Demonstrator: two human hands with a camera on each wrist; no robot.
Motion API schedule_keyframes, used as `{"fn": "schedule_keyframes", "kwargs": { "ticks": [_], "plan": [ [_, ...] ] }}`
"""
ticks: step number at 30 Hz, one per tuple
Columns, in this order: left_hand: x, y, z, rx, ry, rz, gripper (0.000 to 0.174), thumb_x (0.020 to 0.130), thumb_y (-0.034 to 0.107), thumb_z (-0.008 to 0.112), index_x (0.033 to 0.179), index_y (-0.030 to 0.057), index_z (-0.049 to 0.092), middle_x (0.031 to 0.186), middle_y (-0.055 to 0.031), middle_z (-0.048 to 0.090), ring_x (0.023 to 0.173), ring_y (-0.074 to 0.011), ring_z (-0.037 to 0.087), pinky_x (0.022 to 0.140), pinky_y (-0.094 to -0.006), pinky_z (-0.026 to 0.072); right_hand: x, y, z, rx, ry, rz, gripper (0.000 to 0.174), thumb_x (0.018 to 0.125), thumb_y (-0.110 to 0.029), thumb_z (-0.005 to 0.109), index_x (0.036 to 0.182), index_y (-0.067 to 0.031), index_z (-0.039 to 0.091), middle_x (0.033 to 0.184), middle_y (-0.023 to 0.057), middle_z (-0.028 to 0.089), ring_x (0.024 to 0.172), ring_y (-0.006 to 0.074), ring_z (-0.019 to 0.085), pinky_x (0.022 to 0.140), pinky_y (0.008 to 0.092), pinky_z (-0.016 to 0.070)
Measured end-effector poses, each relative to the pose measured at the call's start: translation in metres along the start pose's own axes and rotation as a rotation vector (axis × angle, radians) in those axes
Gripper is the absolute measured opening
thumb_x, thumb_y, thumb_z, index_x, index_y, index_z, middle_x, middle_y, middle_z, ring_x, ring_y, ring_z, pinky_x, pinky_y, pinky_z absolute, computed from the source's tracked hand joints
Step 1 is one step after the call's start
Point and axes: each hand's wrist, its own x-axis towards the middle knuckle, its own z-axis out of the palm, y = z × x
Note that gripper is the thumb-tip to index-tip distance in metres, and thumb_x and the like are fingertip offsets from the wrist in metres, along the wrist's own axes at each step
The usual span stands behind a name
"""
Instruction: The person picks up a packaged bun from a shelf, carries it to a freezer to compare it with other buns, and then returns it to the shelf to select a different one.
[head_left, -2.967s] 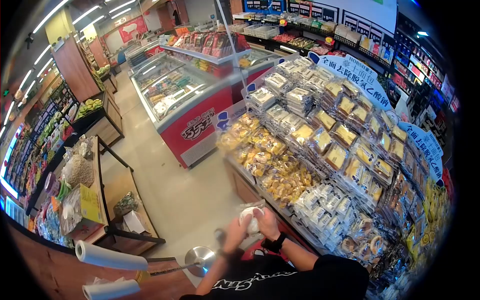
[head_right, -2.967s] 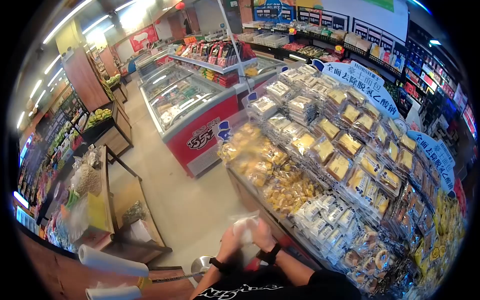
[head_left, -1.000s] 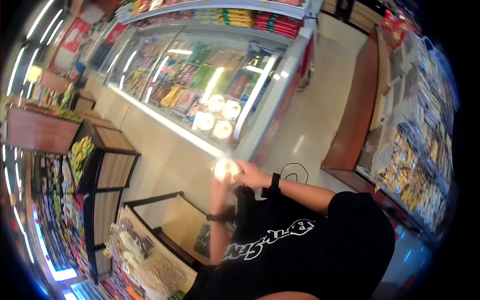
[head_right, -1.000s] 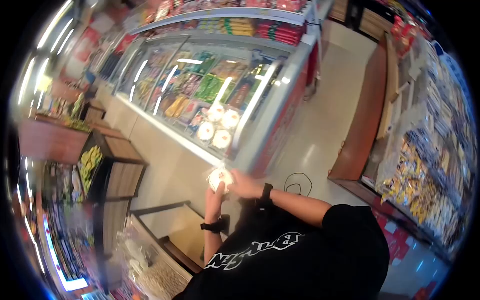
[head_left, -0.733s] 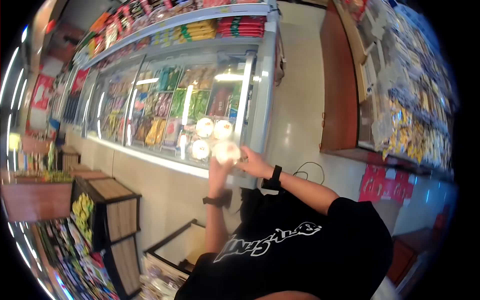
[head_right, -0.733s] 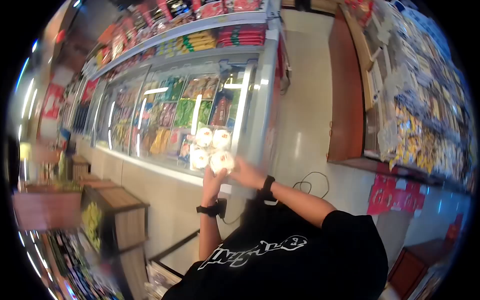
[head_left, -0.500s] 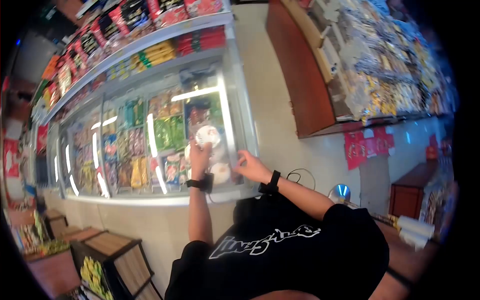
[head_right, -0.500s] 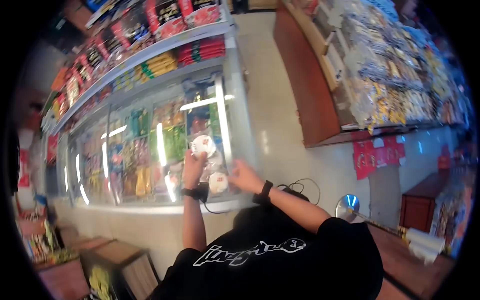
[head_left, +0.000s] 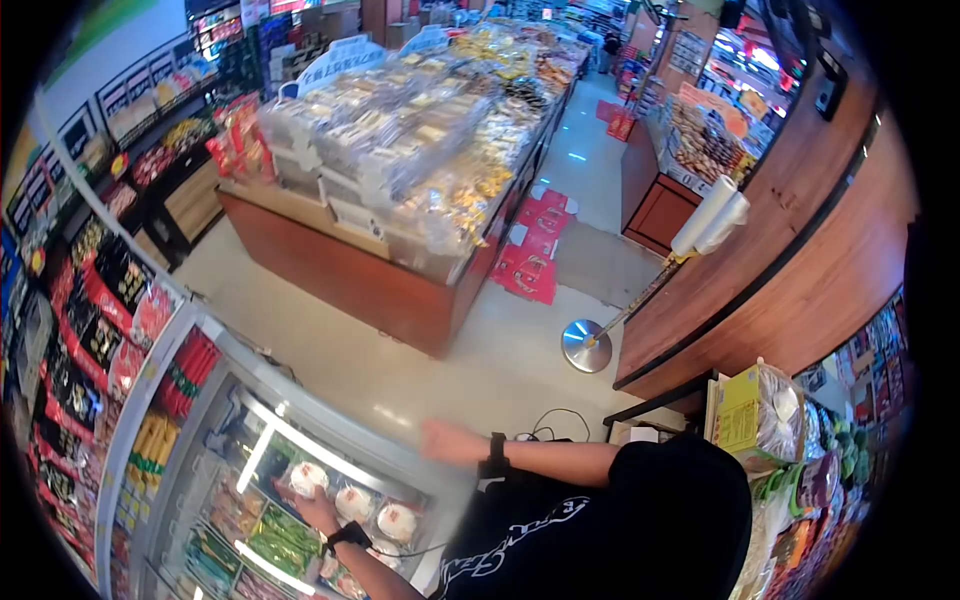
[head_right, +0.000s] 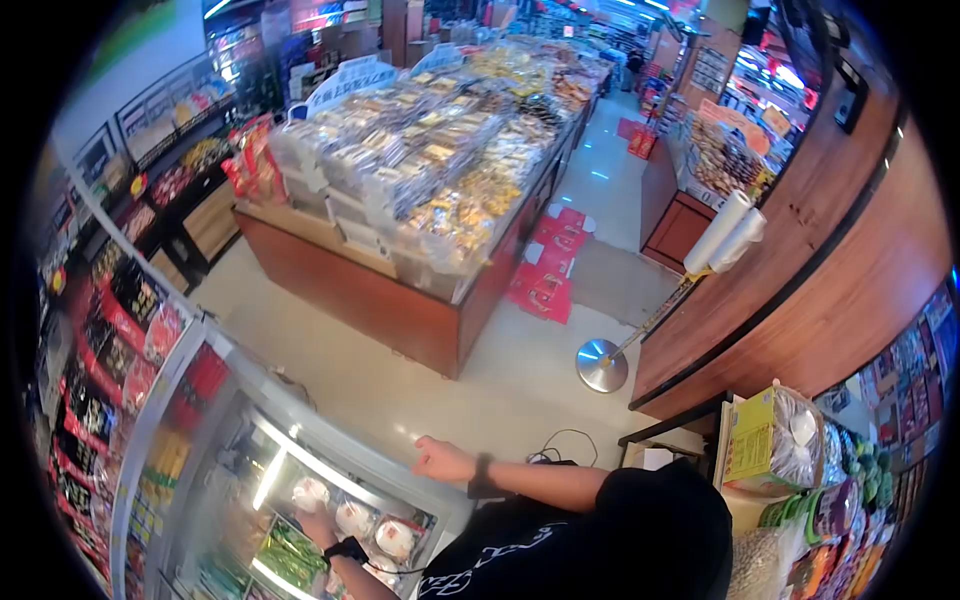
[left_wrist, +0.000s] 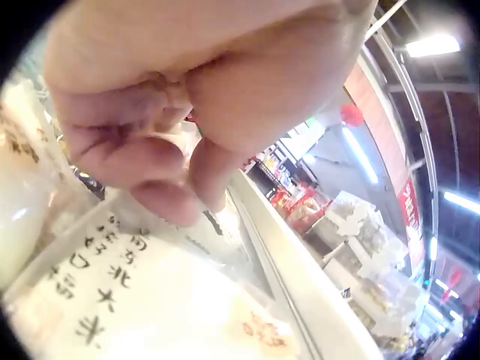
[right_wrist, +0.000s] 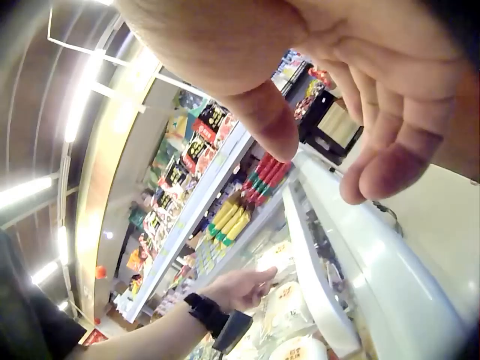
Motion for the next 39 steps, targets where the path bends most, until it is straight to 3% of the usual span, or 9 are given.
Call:
{"fn": "schedule_keyframes", "kwargs": {
  "ticks": [5,7,9,11,15,17,25,30,39],
  "plan": [
    [-0.021,0.083,-0.04,0.199,-0.082,-0.221,0.084,0.077,0.016,0.062,0.147,0.0134,0.017,0.134,-0.022,0.046,0.115,-0.0392,0.051,0.094,-0.044,0.0403,-0.001,0.047,-0.02,0.101,0.08,-0.075,0.06,0.081,-0.029,0.066,0.123,0.0044,0.042,0.083,0.0103,0.065,0.069,0.0179,0.062,0.062,0.0308,0.0493],
    [-0.004,0.017,-0.01,0.305,-0.035,-0.155,0.073,0.084,0.029,0.058,0.146,0.0097,0.023,0.134,-0.0236,0.045,0.115,-0.0396,0.05,0.092,-0.0456,0.0417,0.003,0.069,-0.024,0.117,0.098,-0.114,0.06,0.081,-0.03,0.066,0.123,0.0046,0.042,0.083,0.0098,0.065,0.068,0.0168,0.062,0.061,0.0304,0.049],
    [-0.025,0.08,-0.034,0.447,-0.047,-0.208,0.061,0.089,0.041,0.054,0.125,-0.0065,0.046,0.115,-0.0268,0.054,0.103,-0.0431,0.054,0.085,-0.0504,0.0438,0.0,0.075,-0.046,0.132,0.113,-0.144,0.061,0.081,-0.03,0.066,0.123,0.0048,0.041,0.083,0.0093,0.065,0.067,0.0158,0.062,0.06,0.0299,0.0487],
    [-0.037,0.088,-0.028,0.403,0.082,-0.251,0.057,0.089,0.042,0.055,0.118,-0.0067,0.049,0.107,-0.0261,0.055,0.096,-0.0429,0.055,0.082,-0.0509,0.0446,-0.02,0.054,-0.075,0.264,0.062,0.016,0.035,0.083,-0.021,0.066,0.109,-0.0023,0.053,0.099,0.0139,0.063,0.088,0.0258,0.062,0.08,0.0362,0.0493],
    [-0.083,0.17,-0.04,0.221,0.181,-0.06,0.047,0.087,0.041,0.06,0.11,-0.0003,0.061,0.096,-0.0212,0.065,0.086,-0.0365,0.061,0.077,-0.0466,0.0468,-0.011,0.096,-0.115,0.309,0.067,-0.017,0.029,0.083,-0.021,0.065,0.104,-0.0025,0.056,0.098,0.0135,0.061,0.093,0.0256,0.059,0.082,0.0364,0.0475],
    [-0.099,0.189,-0.02,0.113,0.224,0.031,0.043,0.087,0.036,0.061,0.104,-0.0037,0.061,0.088,-0.0208,0.063,0.078,-0.0353,0.059,0.072,-0.0445,0.0467,0.002,0.139,-0.129,0.22,0.155,-0.181,0.056,0.085,-0.03,0.065,0.123,0.0032,0.041,0.087,0.0091,0.064,0.068,0.0146,0.06,0.061,0.029,0.048],
    [-0.162,0.313,0.134,-0.186,-0.234,0.405,0.024,0.085,0.016,0.063,0.1,-0.0027,0.058,0.078,-0.0128,0.062,0.072,-0.0203,0.06,0.067,-0.0349,0.0476,-0.049,0.204,-0.247,0.482,0.278,-0.053,0.052,0.084,-0.032,0.066,0.12,0.0006,0.048,0.094,0.011,0.063,0.076,0.0161,0.062,0.064,0.0299,0.0508],
    [-0.206,0.398,0.203,0.231,-0.949,0.567,0.037,0.082,0.027,0.065,0.103,-0.0027,0.058,0.087,-0.0186,0.067,0.078,-0.0286,0.066,0.07,-0.0381,0.0512,-0.095,0.236,-0.318,0.528,0.523,0.056,0.041,0.083,-0.028,0.07,0.113,-0.0049,0.056,0.097,0.0082,0.064,0.085,0.0169,0.061,0.074,0.031,0.0509],
    [-0.219,0.456,0.284,0.429,-1.19,0.691,0.05,0.081,0.039,0.064,0.112,-0.0005,0.058,0.094,-0.0195,0.067,0.088,-0.032,0.065,0.078,-0.0393,0.0513,-0.144,0.289,-0.375,0.38,0.937,0.253,0.041,0.08,-0.033,0.067,0.105,-0.0011,0.058,0.092,0.0147,0.067,0.083,0.0282,0.065,0.074,0.0351,0.051]
  ]
}}
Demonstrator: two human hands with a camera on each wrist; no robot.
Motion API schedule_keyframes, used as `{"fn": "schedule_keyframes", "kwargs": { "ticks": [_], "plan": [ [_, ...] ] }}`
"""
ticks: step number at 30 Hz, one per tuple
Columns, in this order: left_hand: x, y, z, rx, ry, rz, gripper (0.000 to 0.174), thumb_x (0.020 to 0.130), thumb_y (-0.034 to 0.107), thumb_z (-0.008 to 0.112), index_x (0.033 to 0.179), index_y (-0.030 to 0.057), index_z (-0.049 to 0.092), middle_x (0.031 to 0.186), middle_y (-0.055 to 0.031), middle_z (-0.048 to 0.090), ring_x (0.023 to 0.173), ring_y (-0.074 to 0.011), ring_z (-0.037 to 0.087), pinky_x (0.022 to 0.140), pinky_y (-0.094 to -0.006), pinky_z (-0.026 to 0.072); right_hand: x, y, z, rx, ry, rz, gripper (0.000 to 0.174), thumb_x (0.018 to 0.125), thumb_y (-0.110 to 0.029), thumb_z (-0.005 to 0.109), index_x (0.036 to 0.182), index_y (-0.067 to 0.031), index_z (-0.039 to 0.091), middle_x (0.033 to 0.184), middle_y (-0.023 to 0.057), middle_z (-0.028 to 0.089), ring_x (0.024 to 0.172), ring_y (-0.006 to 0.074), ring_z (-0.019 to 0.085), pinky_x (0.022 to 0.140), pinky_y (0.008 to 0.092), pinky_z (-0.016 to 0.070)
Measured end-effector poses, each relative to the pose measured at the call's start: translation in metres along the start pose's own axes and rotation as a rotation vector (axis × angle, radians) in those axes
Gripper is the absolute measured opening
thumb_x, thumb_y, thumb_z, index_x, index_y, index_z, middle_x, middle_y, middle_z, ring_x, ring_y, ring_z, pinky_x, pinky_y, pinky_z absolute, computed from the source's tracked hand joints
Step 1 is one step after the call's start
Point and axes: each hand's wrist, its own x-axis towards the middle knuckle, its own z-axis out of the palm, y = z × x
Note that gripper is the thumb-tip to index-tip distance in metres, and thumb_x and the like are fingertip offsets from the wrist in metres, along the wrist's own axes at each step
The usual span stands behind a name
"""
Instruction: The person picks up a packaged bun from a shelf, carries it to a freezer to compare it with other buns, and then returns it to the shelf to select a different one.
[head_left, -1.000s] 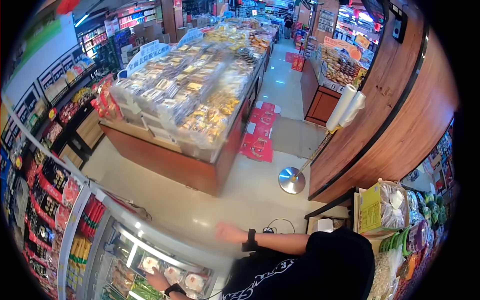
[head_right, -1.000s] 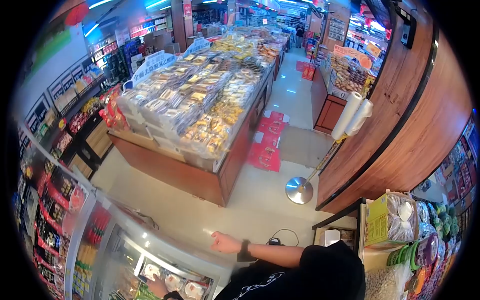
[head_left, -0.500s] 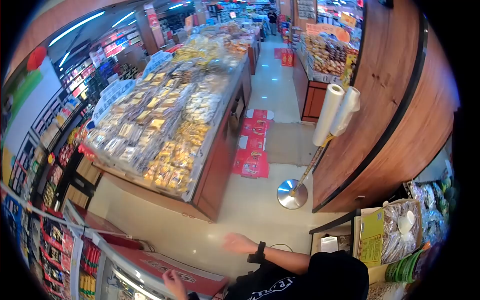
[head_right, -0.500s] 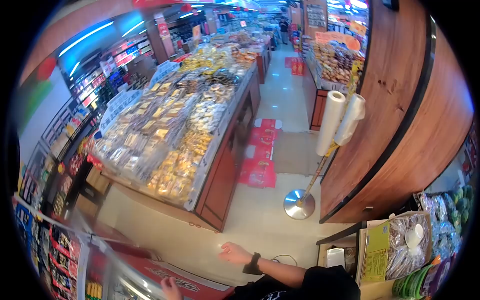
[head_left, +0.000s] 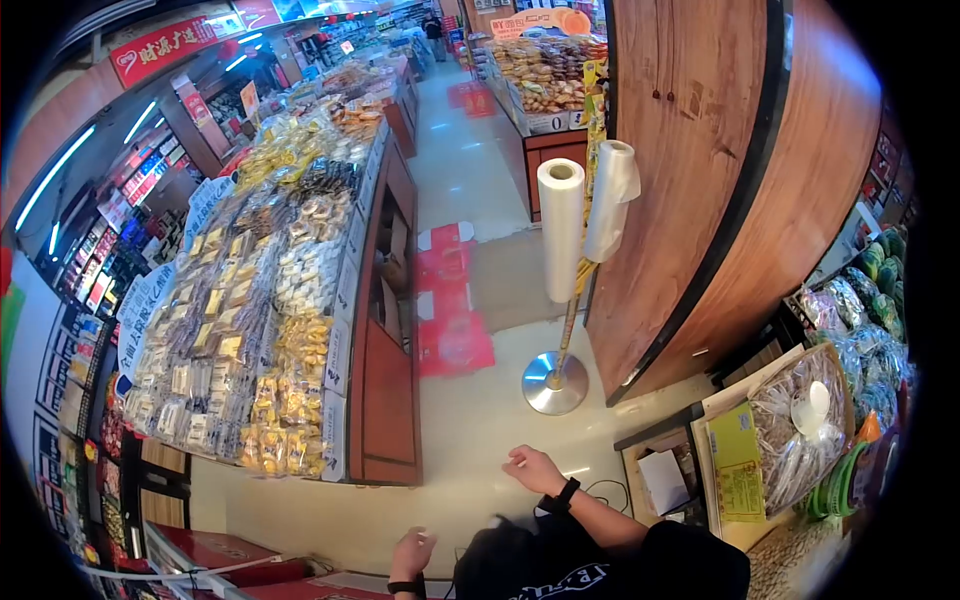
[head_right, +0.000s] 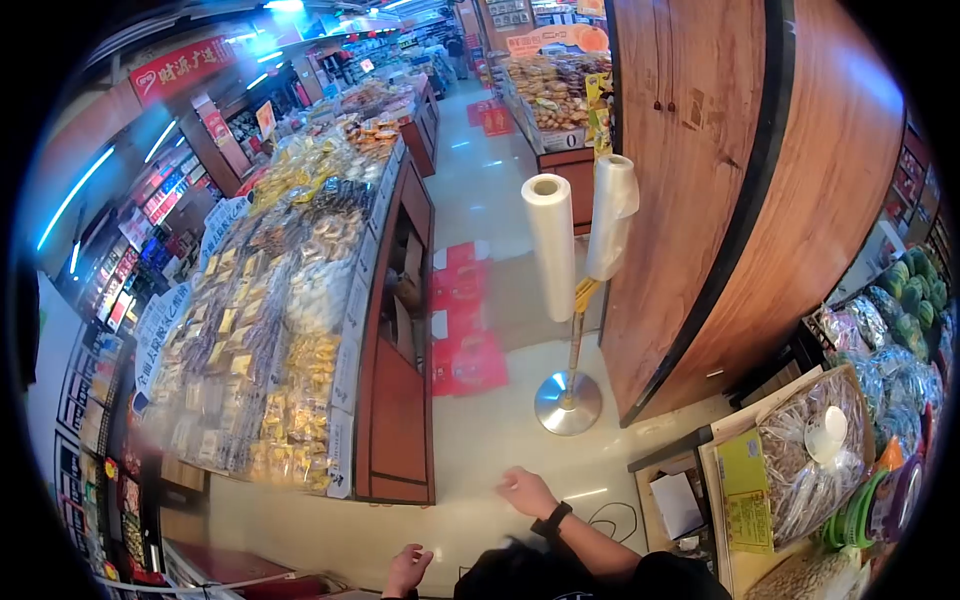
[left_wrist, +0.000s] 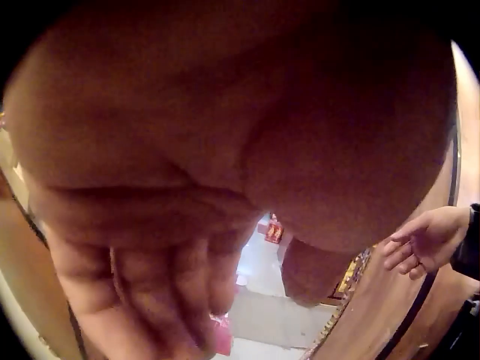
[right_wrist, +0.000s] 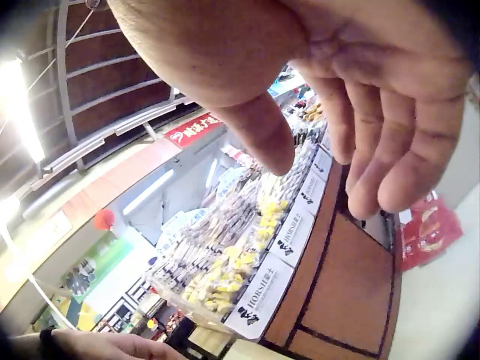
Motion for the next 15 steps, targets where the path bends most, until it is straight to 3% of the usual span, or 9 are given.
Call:
{"fn": "schedule_keyframes", "kwargs": {
  "ticks": [5,8,14,15],
  "plan": [
    [0.059,0.001,-0.004,0.004,-0.081,0.023,0.055,0.082,0.044,0.062,0.115,-0.0001,0.057,0.097,-0.0183,0.067,0.092,-0.0316,0.064,0.08,-0.0387,0.0505,0.028,-0.001,-0.004,-0.037,-0.021,0.021,0.041,0.081,-0.034,0.066,0.104,-0.0007,0.058,0.09,0.0153,0.066,0.083,0.0293,0.064,0.074,0.0358,0.0504],
    [0.097,0.007,-0.014,0.016,-0.106,0.013,0.057,0.082,0.045,0.062,0.115,-0.0005,0.056,0.098,-0.018,0.066,0.093,-0.0317,0.064,0.081,-0.0387,0.0498,0.06,-0.005,-0.001,-0.143,-0.057,0.015,0.045,0.081,-0.035,0.068,0.107,0.0014,0.059,0.089,0.0131,0.067,0.082,0.0227,0.064,0.074,0.0323,0.0507],
    [0.19,0.005,-0.054,0.081,-0.104,0.147,0.056,0.08,0.044,0.062,0.111,-0.0027,0.057,0.094,-0.0205,0.066,0.093,-0.0357,0.062,0.08,-0.0413,0.0495,0.131,-0.058,0.01,-0.293,-0.162,-0.003,0.05,0.081,-0.038,0.067,0.11,0.0022,0.057,0.091,0.014,0.066,0.081,0.0234,0.065,0.074,0.0334,0.0508],
    [0.208,-0.007,-0.05,0.07,-0.018,0.185,0.055,0.079,0.042,0.062,0.111,-0.0023,0.057,0.093,-0.0218,0.065,0.092,-0.0379,0.062,0.079,-0.0434,0.0493,0.143,-0.069,0.013,-0.326,-0.204,-0.015,0.049,0.081,-0.038,0.066,0.109,0.0013,0.057,0.092,0.0151,0.066,0.083,0.0259,0.064,0.074,0.0346,0.0506]
  ]
}}
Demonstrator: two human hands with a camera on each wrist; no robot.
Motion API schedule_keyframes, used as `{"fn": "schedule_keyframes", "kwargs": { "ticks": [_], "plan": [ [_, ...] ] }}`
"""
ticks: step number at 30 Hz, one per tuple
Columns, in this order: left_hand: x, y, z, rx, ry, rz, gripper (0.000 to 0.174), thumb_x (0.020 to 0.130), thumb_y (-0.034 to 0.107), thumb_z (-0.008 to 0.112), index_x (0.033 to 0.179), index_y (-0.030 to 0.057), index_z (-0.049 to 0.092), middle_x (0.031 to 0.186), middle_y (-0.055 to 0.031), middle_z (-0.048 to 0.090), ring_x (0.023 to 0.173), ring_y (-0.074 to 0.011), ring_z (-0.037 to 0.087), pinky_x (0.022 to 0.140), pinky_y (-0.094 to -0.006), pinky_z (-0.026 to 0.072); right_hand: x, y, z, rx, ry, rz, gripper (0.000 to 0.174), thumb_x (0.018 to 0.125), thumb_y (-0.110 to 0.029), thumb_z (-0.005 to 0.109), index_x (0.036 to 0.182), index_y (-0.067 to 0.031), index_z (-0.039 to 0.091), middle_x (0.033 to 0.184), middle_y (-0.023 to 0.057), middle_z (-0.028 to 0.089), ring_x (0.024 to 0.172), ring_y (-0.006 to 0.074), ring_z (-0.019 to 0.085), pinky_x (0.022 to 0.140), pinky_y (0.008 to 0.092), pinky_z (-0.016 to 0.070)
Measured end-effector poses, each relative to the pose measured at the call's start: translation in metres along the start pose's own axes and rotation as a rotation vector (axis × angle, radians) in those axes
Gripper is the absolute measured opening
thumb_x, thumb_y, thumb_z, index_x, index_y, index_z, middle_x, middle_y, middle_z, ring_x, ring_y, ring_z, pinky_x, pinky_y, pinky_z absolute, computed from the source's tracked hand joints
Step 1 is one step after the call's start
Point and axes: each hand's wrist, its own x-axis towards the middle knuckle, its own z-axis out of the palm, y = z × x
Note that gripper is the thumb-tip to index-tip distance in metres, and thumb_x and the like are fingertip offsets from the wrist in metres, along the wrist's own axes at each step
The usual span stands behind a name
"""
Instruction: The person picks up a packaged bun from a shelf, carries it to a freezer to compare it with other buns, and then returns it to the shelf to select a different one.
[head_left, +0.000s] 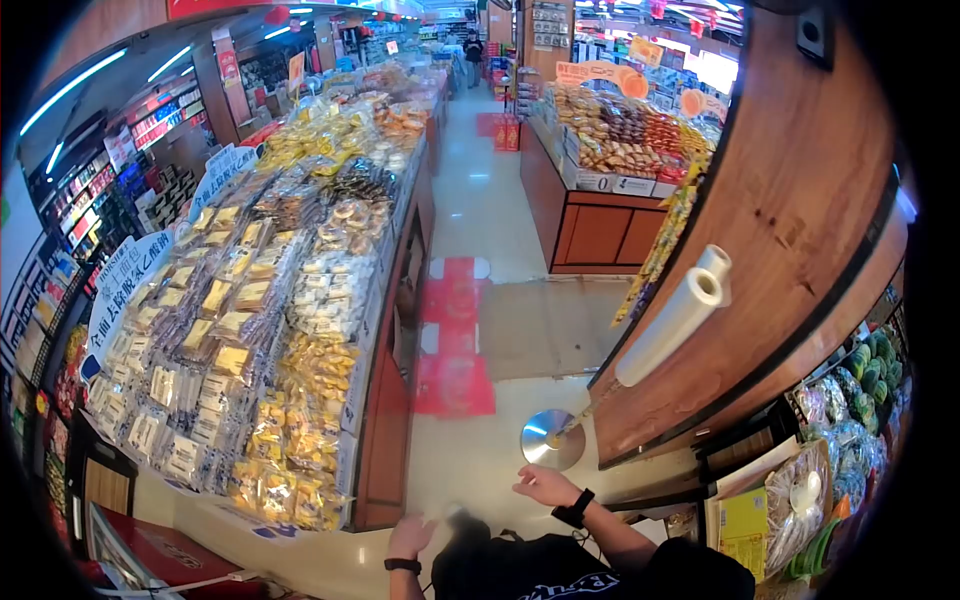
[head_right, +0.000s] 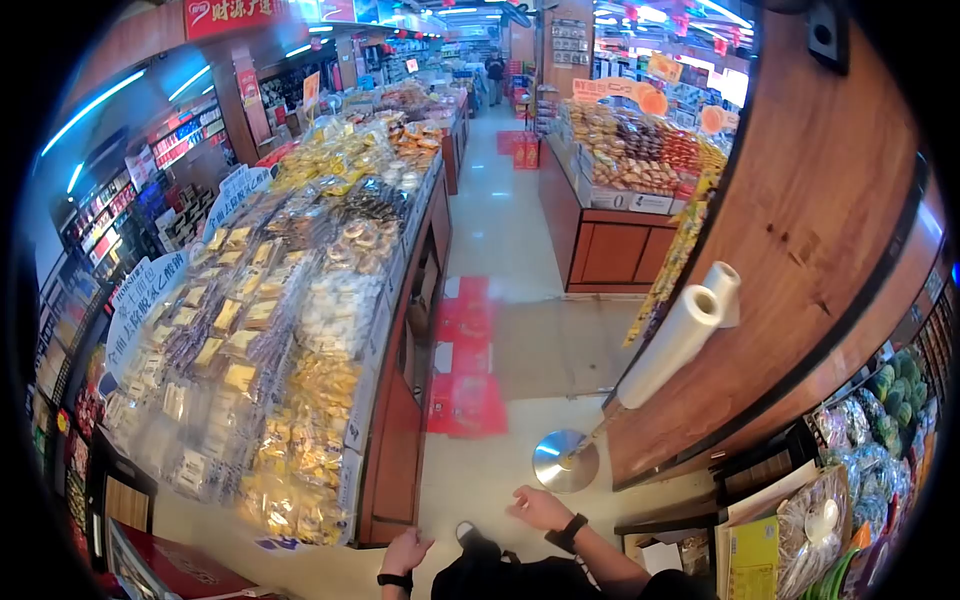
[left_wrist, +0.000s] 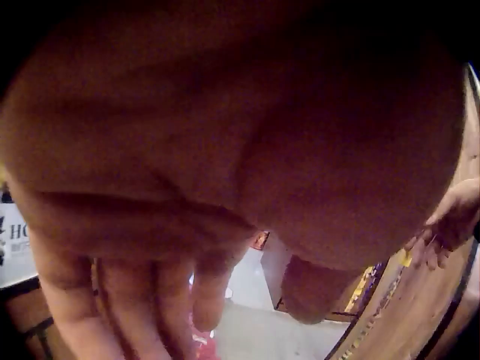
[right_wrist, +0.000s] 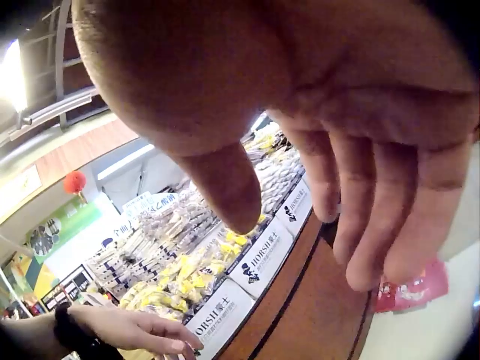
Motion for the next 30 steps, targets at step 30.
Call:
{"fn": "schedule_keyframes", "kwargs": {
  "ticks": [30],
  "plan": [
    [0.279,0.115,-0.147,-0.063,-0.099,0.317,0.043,0.087,0.034,0.06,0.112,-0.0013,0.057,0.096,-0.021,0.064,0.093,-0.0343,0.061,0.08,-0.0391,0.048,0.336,-0.083,-0.007,-0.197,-0.425,-0.611,0.035,0.088,-0.032,0.053,0.108,-0.0037,0.059,0.1,0.0217,0.063,0.097,0.0372,0.059,0.081,0.0441,0.0478]
  ]
}}
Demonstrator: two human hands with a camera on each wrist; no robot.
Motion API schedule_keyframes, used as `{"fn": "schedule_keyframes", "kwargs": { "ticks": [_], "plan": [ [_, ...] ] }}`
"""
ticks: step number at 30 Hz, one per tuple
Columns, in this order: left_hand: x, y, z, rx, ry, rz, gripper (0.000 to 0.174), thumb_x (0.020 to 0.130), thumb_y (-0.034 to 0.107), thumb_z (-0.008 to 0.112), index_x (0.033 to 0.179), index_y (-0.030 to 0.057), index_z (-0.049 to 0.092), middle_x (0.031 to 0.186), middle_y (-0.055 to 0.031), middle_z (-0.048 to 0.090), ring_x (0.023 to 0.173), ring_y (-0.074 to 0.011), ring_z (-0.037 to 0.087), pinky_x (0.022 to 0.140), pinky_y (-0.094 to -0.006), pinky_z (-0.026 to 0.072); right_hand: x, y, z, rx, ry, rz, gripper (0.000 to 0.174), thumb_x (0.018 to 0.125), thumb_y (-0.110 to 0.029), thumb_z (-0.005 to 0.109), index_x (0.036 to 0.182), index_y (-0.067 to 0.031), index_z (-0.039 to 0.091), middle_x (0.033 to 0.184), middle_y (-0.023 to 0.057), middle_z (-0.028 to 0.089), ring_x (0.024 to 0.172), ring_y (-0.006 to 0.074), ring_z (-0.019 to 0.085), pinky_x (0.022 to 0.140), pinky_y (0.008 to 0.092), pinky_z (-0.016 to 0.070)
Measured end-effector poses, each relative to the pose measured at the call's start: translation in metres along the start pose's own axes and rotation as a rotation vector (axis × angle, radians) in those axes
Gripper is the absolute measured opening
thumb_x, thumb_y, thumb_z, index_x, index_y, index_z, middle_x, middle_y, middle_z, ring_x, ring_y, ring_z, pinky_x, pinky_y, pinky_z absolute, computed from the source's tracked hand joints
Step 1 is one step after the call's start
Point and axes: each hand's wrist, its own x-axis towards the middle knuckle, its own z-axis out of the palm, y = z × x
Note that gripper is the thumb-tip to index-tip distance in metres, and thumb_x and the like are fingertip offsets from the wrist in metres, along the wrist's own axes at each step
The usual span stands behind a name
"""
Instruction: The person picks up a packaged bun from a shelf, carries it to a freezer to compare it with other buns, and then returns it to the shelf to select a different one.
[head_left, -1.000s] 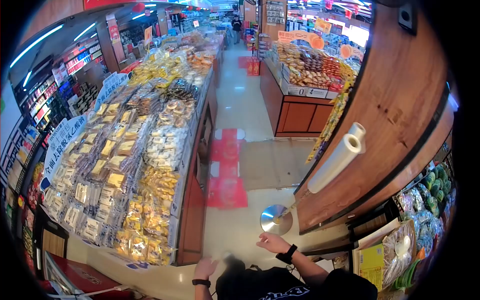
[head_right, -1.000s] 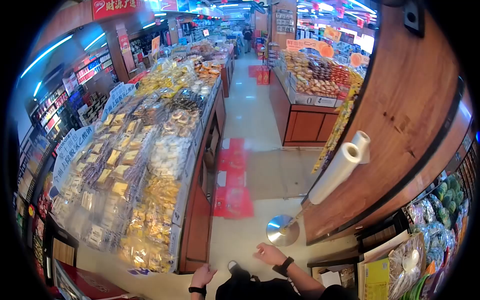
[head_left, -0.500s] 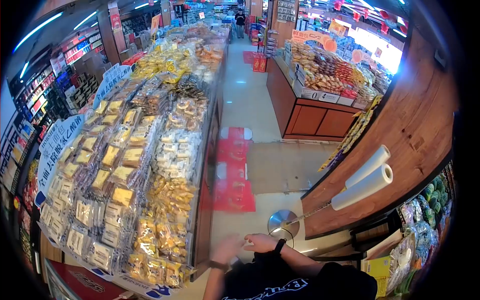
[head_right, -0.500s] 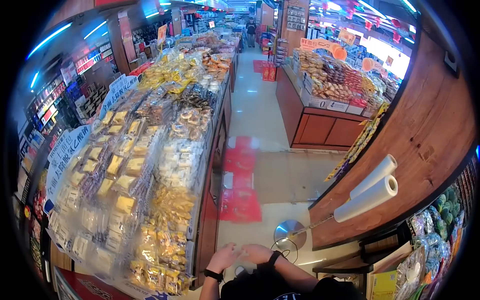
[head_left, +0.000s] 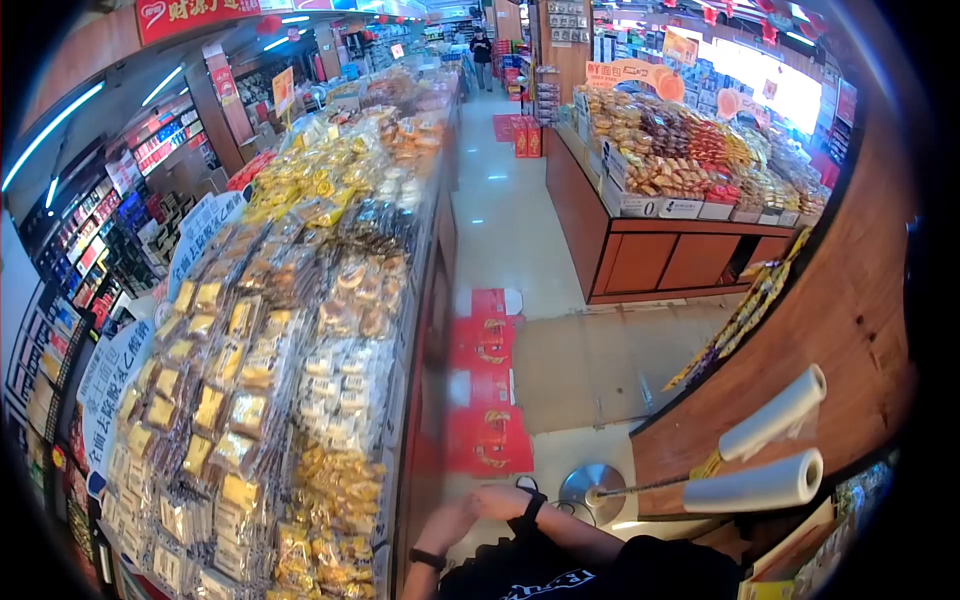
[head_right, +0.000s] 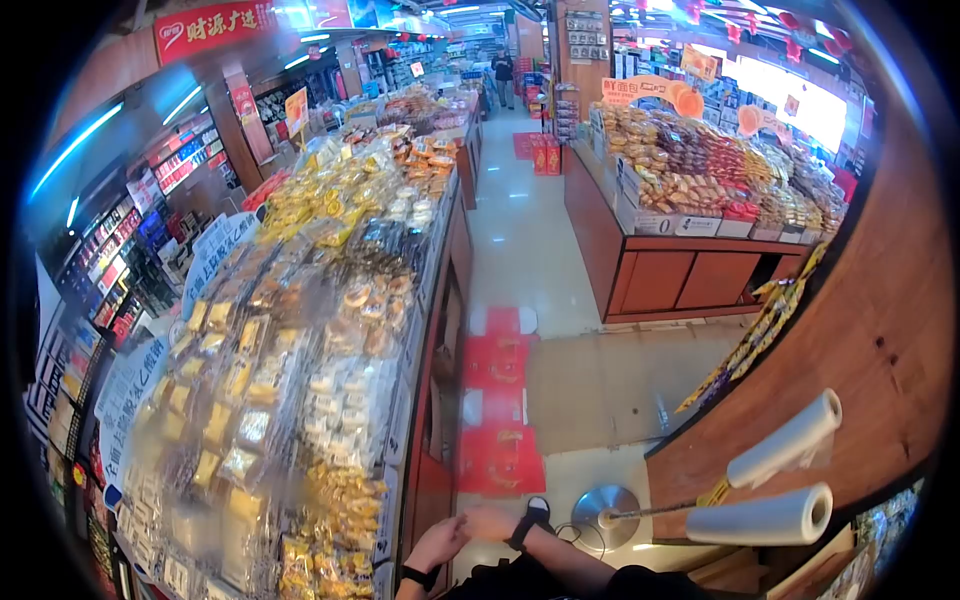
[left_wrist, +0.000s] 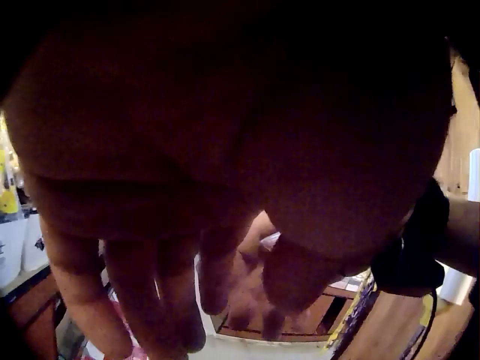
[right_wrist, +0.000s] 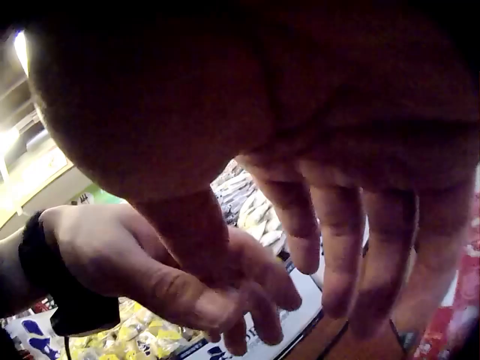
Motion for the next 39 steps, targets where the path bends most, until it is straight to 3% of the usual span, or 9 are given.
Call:
{"fn": "schedule_keyframes", "kwargs": {
  "ticks": [3,8,11,14,16,20,28,30,39],
  "plan": [
    [0.026,0.035,-0.039,-0.189,-0.083,-0.07,0.04,0.087,0.033,0.06,0.107,-0.0018,0.057,0.091,-0.0195,0.064,0.087,-0.032,0.063,0.076,-0.0377,0.0489,0.018,0.024,-0.042,0.046,0.025,0.154,0.036,0.089,-0.035,0.052,0.105,-0.0027,0.057,0.103,0.0209,0.062,0.096,0.0389,0.059,0.082,0.0444,0.0465],
    [0.091,-0.002,-0.024,0.067,0.016,-0.216,0.045,0.084,0.04,0.06,0.105,0.0002,0.059,0.097,-0.0207,0.064,0.092,-0.036,0.062,0.078,-0.041,0.0491,0.034,0.074,-0.13,0.02,0.145,0.125,0.038,0.087,-0.035,0.057,0.106,-0.0026,0.055,0.098,0.0225,0.061,0.094,0.0386,0.059,0.08,0.0452,0.0475],
    [0.128,0.025,-0.034,0.013,0.016,-0.155,0.03,0.085,0.027,0.061,0.1,0.0009,0.058,0.089,-0.0202,0.062,0.083,-0.036,0.061,0.072,-0.0412,0.0492,0.03,0.108,-0.16,0.061,0.217,0.255,0.034,0.086,-0.029,0.058,0.105,-0.0017,0.056,0.094,0.0217,0.061,0.091,0.0379,0.059,0.08,0.0441,0.0471],
    [0.16,0.047,-0.041,-0.084,0.096,-0.041,0.03,0.086,0.027,0.06,0.101,0.0004,0.058,0.092,-0.02,0.062,0.085,-0.0337,0.062,0.074,-0.0404,0.0488,0.028,0.105,-0.19,0.117,0.351,0.131,0.033,0.086,-0.029,0.059,0.103,-0.0014,0.057,0.095,0.0202,0.062,0.093,0.0372,0.059,0.081,0.0428,0.0474],
    [0.178,0.056,-0.05,-0.052,0.025,-0.114,0.032,0.087,0.028,0.059,0.102,0.0008,0.058,0.094,-0.0197,0.062,0.089,-0.0343,0.061,0.078,-0.0407,0.0481,0.025,0.108,-0.202,0.154,0.417,0.202,0.038,0.088,-0.03,0.062,0.111,-0.0015,0.055,0.095,0.0179,0.064,0.086,0.027,0.063,0.073,0.036,0.0492],
    [0.211,0.049,-0.075,-0.07,0.056,-0.05,0.034,0.086,0.03,0.059,0.104,0.0008,0.057,0.097,-0.0188,0.062,0.092,-0.034,0.06,0.078,-0.0407,0.0476,0.039,0.108,-0.227,0.181,0.204,0.373,0.042,0.087,-0.033,0.063,0.112,-0.0004,0.053,0.094,0.0176,0.065,0.085,0.0282,0.063,0.074,0.0367,0.0491],
    [0.334,0.014,-0.127,-0.112,0.127,0.047,0.033,0.086,0.03,0.057,0.1,0.0002,0.056,0.091,-0.0183,0.061,0.088,-0.0338,0.06,0.076,-0.0403,0.047,0.099,0.14,-0.3,0.385,0.155,0.371,0.051,0.085,-0.037,0.064,0.12,-0.002,0.051,0.102,0.0182,0.064,0.09,0.029,0.063,0.078,0.0368,0.0497],
    [0.364,0.028,-0.161,-0.13,0.022,0.025,0.034,0.087,0.031,0.056,0.1,0.0002,0.056,0.092,-0.0201,0.06,0.089,-0.0356,0.059,0.077,-0.0417,0.0464,0.113,0.158,-0.322,0.127,0.089,0.518,0.055,0.085,-0.039,0.064,0.123,-0.0017,0.05,0.107,0.0195,0.062,0.091,0.0291,0.062,0.079,0.0366,0.0499],
    [0.47,0.001,-0.23,-0.11,0.073,0.149,0.036,0.087,0.032,0.056,0.102,-0.0005,0.057,0.098,-0.0232,0.061,0.094,-0.0396,0.057,0.079,-0.045,0.0457,0.186,0.205,-0.384,-0.054,0.158,0.726,0.061,0.085,-0.043,0.061,0.126,0.0,0.048,0.111,0.0189,0.061,0.096,0.0303,0.062,0.081,0.0374,0.0496]
  ]
}}
